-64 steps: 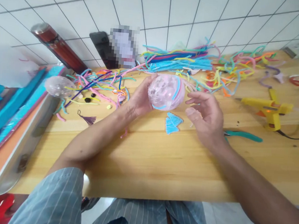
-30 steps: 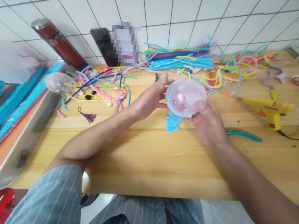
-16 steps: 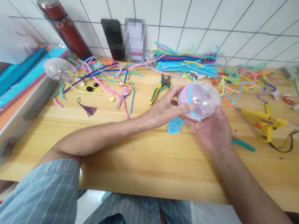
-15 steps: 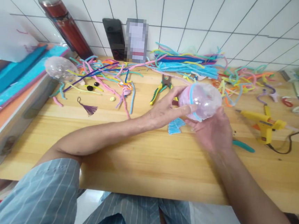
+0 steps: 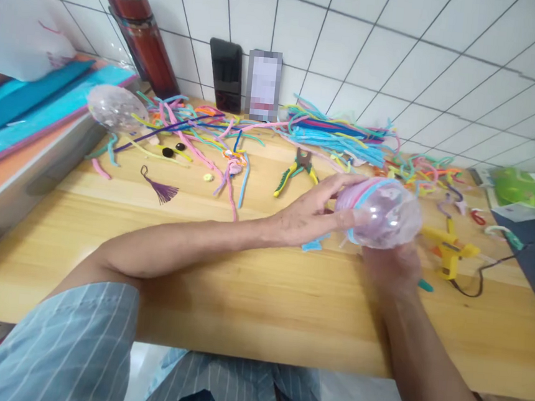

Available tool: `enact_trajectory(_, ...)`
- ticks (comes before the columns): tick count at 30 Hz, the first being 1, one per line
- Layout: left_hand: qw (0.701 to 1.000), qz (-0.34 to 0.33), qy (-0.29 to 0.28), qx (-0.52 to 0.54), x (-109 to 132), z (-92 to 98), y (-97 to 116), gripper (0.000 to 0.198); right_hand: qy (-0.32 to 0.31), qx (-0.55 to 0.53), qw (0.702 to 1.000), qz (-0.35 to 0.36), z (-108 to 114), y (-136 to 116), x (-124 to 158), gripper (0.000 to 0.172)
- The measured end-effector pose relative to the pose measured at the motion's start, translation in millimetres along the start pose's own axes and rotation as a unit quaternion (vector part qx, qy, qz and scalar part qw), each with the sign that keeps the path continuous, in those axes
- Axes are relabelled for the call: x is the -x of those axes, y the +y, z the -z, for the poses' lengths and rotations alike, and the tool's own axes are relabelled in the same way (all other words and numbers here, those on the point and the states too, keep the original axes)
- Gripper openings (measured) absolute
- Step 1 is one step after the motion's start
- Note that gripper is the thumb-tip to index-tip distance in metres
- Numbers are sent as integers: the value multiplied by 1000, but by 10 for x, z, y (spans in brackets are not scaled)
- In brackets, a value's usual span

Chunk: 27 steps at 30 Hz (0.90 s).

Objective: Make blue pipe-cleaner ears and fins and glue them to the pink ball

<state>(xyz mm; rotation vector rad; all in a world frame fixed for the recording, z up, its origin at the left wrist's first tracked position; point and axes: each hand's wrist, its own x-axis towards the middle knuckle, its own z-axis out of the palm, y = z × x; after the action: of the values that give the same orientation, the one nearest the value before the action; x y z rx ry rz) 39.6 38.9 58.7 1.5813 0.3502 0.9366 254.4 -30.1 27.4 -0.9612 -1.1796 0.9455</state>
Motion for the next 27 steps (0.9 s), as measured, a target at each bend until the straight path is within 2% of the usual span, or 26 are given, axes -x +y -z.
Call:
enact_trajectory(2, 999, -13, -32, -9, -47, 81, -48, 79, 30, 63, 996, 53, 33, 30, 22, 73)
enact_trajectory(4, 998, 4, -51, -26, -93, 164, -110, 94, 59, 165, 978, 113, 47, 58, 60, 78)
enact_trajectory(6, 996, -1, -70, -58, -124, 223, -185, 120, 72, 277, 944, 163, 37, 72, 104, 89)
enact_trajectory(8, 992, -21, -79, -94, -135, 252, -268, 138, 71, 367, 904, 209, 11, 65, 138, 98)
enact_trajectory(11, 989, -46, -72, -122, -125, 271, -388, 140, 40, 443, 857, 259, -30, 28, 163, 103)
enact_trajectory(14, 986, -67, -68, -136, -104, 298, -473, 133, 22, 477, 835, 273, -53, -5, 172, 106)
enact_trajectory(21, 981, -114, -57, -147, -96, 333, -512, 118, 23, 477, 826, 298, -76, 10, 180, 106)
enact_trajectory(23, 980, -118, -42, -155, -95, 310, -475, 118, 25, 444, 846, 292, -99, 48, 182, 103)
enact_trajectory(27, 977, -106, 5, -182, -76, 245, -373, 112, 22, 362, 903, 231, -127, 161, 177, 97)
